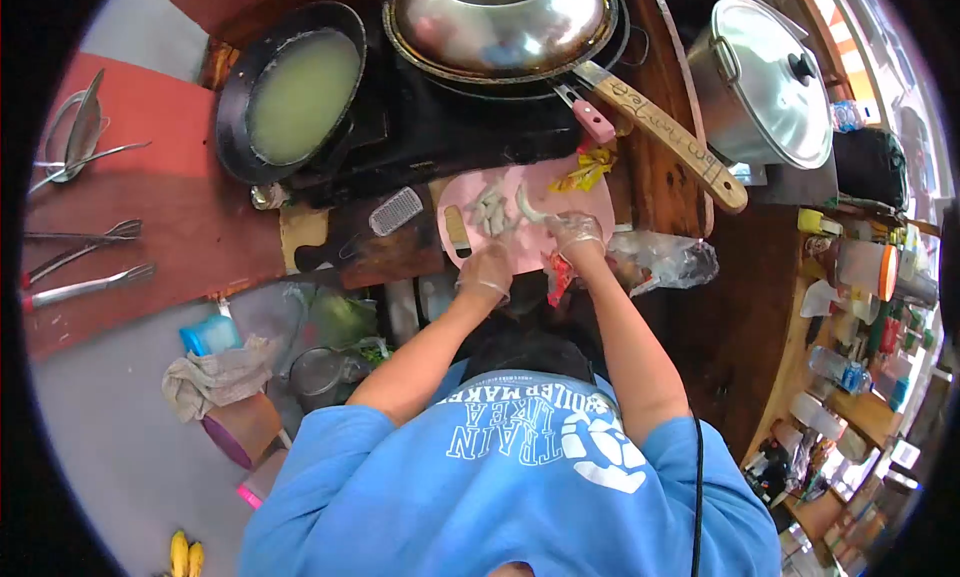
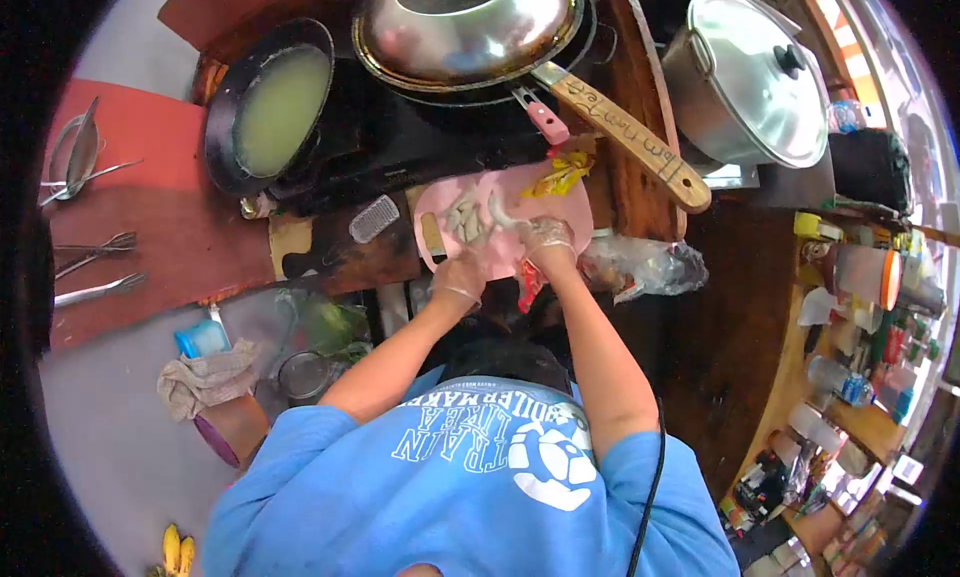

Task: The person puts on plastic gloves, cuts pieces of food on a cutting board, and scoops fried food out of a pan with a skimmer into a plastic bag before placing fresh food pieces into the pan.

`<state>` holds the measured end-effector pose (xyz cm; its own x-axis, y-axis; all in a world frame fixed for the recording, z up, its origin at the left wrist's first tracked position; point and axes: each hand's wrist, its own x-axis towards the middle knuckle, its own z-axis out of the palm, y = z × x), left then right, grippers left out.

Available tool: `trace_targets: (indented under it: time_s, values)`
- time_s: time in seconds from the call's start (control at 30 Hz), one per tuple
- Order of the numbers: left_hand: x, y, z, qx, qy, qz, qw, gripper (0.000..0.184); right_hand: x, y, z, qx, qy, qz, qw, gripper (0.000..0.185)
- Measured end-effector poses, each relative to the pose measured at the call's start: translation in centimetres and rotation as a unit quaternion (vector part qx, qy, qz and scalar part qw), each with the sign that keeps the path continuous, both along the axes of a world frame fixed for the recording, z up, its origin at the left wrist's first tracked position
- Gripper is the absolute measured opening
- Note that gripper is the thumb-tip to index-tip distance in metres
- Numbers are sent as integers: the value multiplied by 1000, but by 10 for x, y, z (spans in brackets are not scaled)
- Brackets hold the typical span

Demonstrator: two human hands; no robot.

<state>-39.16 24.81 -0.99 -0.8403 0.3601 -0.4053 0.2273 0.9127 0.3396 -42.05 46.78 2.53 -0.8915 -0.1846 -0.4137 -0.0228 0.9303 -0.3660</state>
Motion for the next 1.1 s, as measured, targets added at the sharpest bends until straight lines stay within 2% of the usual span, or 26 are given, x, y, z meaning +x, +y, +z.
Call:
trace_targets:
  time_s: [0.03,0.13,0.17,0.2,0.27,0.3,0.37,0.4,0.43,0.47,0.5,0.53,0.57,0.7,0.8,0.87,0.93,0.97,1.0,1.03,1.1]
  values:
    - [-4,0,7,18,13,16,1000,57,9,0,15,10,-29,21,999,24]
    - [-7,6,36,66,33,47,996,65,35,2,-22,60,-8,49,997,25]
    - [-7,9,52,81,42,33,995,66,29,-4,-21,52,-77,12,996,29]
    - [-5,11,61,94,51,19,994,67,28,-8,-18,50,-76,6,996,29]
    - [4,10,34,67,62,-9,996,69,29,-13,-12,32,-114,-84,989,28]
    - [7,8,26,66,92,-52,992,69,31,-11,-16,28,-115,-92,989,28]
    - [7,8,16,65,117,-112,985,68,40,-8,-26,34,-32,26,999,29]
    - [2,14,18,83,129,-93,984,65,45,-11,-41,32,-34,13,999,29]
    - [-2,20,21,101,142,-72,982,62,46,-16,-55,13,-79,-91,993,28]
    - [-5,25,33,103,142,-81,981,62,47,-18,-35,44,-44,-44,997,25]
    - [-9,31,51,64,78,-40,994,60,47,-20,-13,78,-6,2,997,23]
    - [-12,36,60,23,14,2,1000,57,47,-24,-11,79,-4,-4,997,23]
    - [-4,30,25,137,163,5,977,57,46,-28,-12,77,-13,-31,996,23]
    - [12,19,24,79,81,-80,990,48,52,-37,-22,40,14,-76,996,23]
    - [0,37,34,60,32,-37,997,48,53,-38,-17,25,8,-91,995,25]
    - [0,37,30,87,73,-23,993,47,53,-39,-22,19,-1,-96,995,30]
    - [0,40,35,114,114,-8,987,46,53,-46,-50,-70,-37,-256,963,30]
    - [2,40,48,122,76,-7,990,43,51,-45,-41,-69,-38,-255,964,30]
    - [5,38,55,129,36,-6,991,41,45,-42,-22,-49,-80,-186,978,28]
    - [10,35,48,127,36,-1,991,41,41,-42,-10,-28,-122,-114,986,27]
    - [17,31,33,128,95,-33,987,38,39,-42,-9,-27,-120,-101,987,26]
